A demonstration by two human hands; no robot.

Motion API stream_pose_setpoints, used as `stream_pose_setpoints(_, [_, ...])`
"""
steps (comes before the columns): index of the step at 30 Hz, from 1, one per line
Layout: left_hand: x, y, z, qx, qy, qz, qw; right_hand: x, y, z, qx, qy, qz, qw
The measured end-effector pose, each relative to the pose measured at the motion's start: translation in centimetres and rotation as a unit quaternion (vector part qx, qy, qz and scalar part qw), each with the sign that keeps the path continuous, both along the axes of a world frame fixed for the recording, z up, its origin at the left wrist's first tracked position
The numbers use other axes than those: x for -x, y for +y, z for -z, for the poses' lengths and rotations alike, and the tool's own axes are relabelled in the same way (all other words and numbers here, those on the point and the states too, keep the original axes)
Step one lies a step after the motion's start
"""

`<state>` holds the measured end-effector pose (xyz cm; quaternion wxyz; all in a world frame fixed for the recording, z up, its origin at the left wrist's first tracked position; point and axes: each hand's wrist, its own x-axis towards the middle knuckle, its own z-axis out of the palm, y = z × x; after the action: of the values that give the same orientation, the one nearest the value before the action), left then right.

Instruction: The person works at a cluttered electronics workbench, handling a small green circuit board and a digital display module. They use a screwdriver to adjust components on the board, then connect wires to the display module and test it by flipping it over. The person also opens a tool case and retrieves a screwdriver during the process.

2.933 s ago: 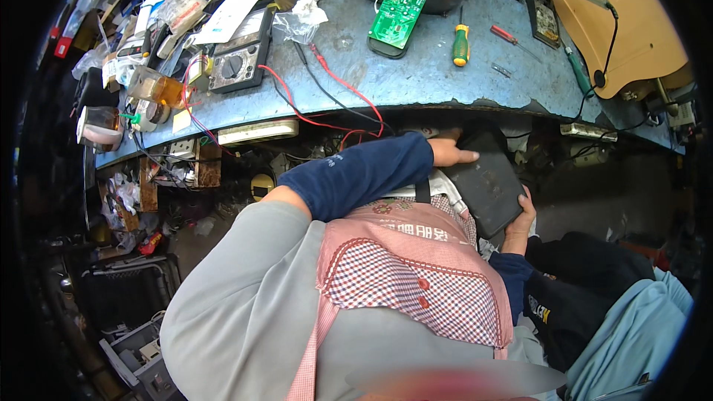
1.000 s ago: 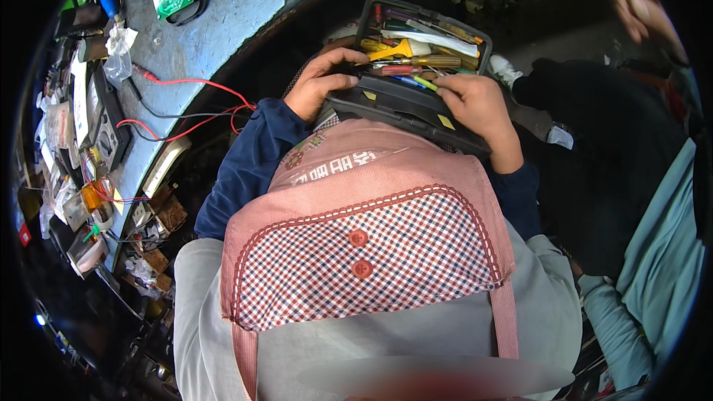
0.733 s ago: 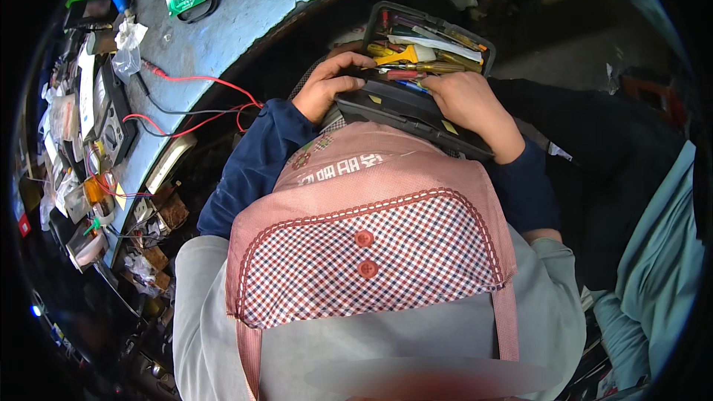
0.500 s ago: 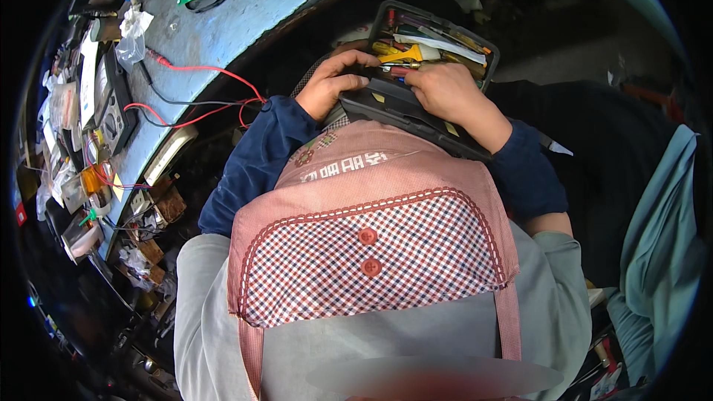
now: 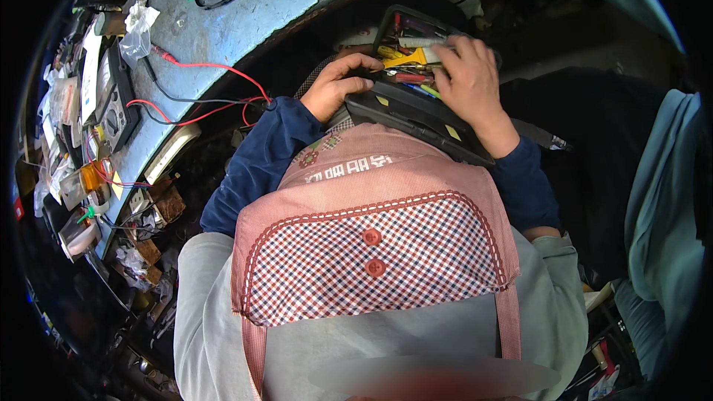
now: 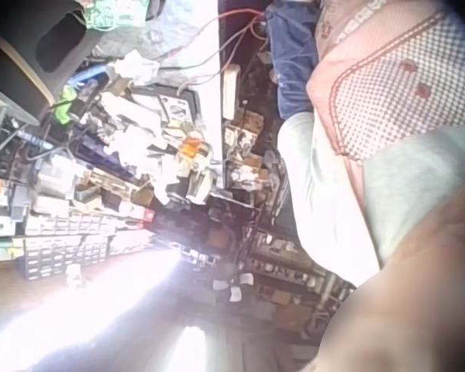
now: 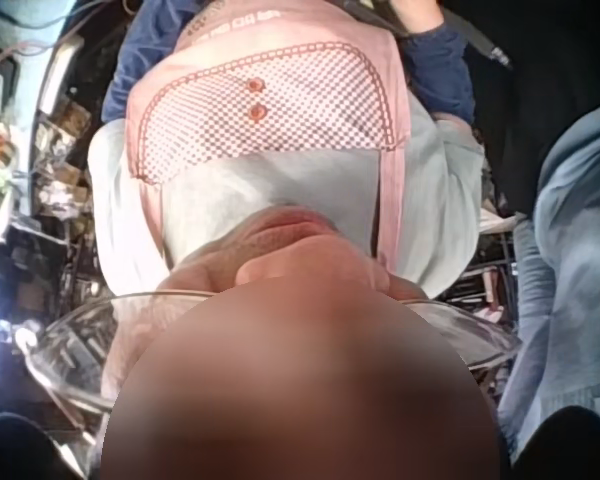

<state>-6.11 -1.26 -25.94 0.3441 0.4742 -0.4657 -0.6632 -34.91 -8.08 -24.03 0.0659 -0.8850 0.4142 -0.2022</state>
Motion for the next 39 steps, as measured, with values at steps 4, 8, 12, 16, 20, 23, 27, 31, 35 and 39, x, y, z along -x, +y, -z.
stream_pose_setpoints(4, [0.0, 0.0, 0.3, 0.004, 0.006, -0.001, 1.0, 1.0, -0.8, 1.2, -0.016, 0.045, 0.046, 0.998])
stream_pose_setpoints(8, [0.0, 0.0, 0.3, -0.001, -0.002, 0.0, 1.0, 1.4, -0.8, 2.4, -0.085, 0.025, 0.045, 0.995])
stream_pose_setpoints(12, [0.1, 0.1, 0.0, -0.003, -0.005, -0.002, 1.0, 1.3, -0.9, 2.3, -0.012, -0.048, 0.058, 0.997])
stream_pose_setpoints(16, [0.0, 0.1, -0.4, 0.006, 0.01, -0.007, 1.0, -1.1, -2.3, 0.6, 0.078, -0.062, -0.034, 0.994])
stream_pose_setpoints(20, [-0.3, 0.3, 0.9, 0.089, -0.048, 0.007, 0.995, -4.9, -3.3, 1.1, 0.011, 0.048, -0.132, 0.99])
stream_pose_setpoints(23, [-0.1, -0.6, 2.2, 0.063, 0.002, 0.012, 0.998, -5.9, -3.8, 3.2, -0.017, 0.114, -0.123, 0.986])
stream_pose_setpoints(27, [-0.4, 0.0, 2.5, 0.022, 0.043, -0.012, 0.999, -7.3, -3.8, 1.9, -0.04, 0.127, -0.121, 0.984])
stream_pose_setpoints(31, [0.0, 0.1, 3.8, 0.012, 0.111, -0.057, 0.992, -6.9, -3.5, -0.1, -0.009, 0.054, -0.108, 0.993])
stream_pose_setpoints(35, [-0.2, -1.0, 2.3, -0.016, 0.088, -0.029, 0.996, -7.4, -2.7, -4.2, -0.094, -0.07, -0.158, 0.98])
stream_pose_setpoints(39, [0.4, -1.5, 2.8, -0.016, 0.142, -0.022, 0.989, -7.7, -2.2, -5.8, -0.1, -0.167, -0.23, 0.953])
